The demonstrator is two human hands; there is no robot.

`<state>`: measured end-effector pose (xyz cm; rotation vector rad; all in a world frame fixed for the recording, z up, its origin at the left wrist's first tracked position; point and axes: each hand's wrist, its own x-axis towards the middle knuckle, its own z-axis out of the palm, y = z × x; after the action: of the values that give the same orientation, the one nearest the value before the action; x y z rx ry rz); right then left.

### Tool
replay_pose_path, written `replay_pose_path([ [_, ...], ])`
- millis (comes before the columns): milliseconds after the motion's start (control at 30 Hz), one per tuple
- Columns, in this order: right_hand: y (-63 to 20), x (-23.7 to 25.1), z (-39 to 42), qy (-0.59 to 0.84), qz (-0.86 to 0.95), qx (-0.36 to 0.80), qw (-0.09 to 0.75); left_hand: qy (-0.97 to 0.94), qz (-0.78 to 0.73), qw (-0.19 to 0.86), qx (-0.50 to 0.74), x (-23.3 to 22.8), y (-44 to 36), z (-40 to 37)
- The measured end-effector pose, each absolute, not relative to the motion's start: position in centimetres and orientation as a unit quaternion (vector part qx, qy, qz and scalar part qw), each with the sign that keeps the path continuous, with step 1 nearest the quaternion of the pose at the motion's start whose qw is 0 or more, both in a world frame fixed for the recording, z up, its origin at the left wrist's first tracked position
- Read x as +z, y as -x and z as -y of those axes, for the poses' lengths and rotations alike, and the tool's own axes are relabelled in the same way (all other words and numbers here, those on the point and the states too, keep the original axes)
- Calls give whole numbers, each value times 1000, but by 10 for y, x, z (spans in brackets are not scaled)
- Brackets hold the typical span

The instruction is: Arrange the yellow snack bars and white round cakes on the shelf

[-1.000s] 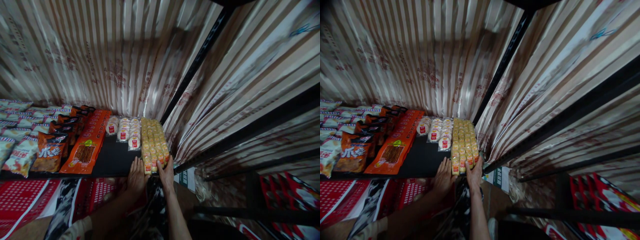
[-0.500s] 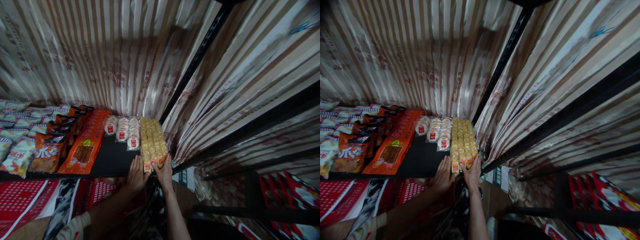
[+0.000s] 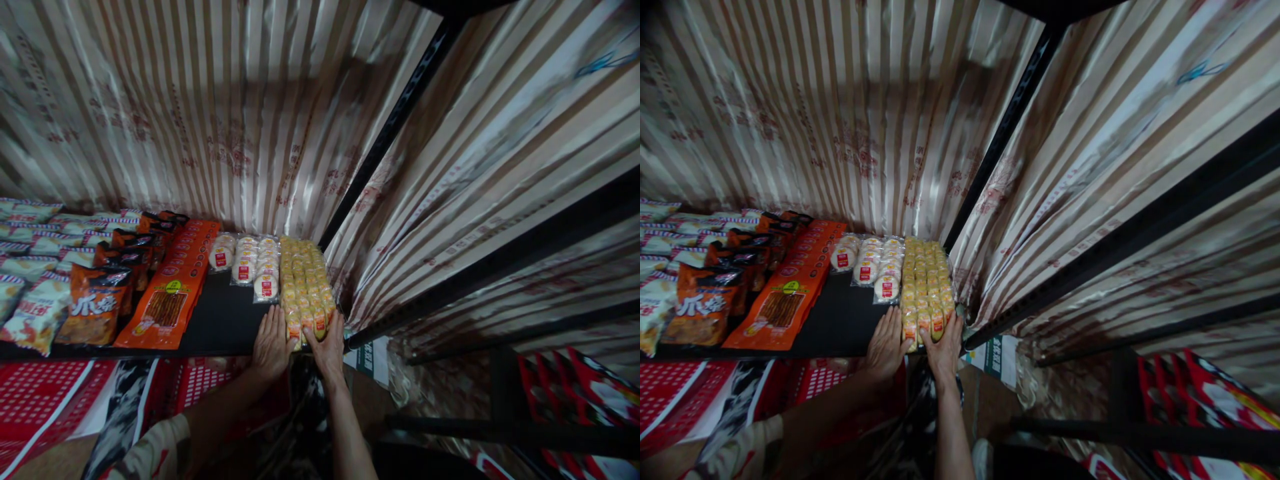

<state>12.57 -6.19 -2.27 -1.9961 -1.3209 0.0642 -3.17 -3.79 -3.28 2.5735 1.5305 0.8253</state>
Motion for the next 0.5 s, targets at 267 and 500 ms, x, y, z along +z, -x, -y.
replay_pose_path([
  [267, -126, -21, 66, 777, 510, 31, 367, -832, -493, 41, 252, -29, 35, 34],
  [500, -120, -23, 89, 766, 492, -26, 413, -833, -485, 47, 262, -34, 36, 35],
])
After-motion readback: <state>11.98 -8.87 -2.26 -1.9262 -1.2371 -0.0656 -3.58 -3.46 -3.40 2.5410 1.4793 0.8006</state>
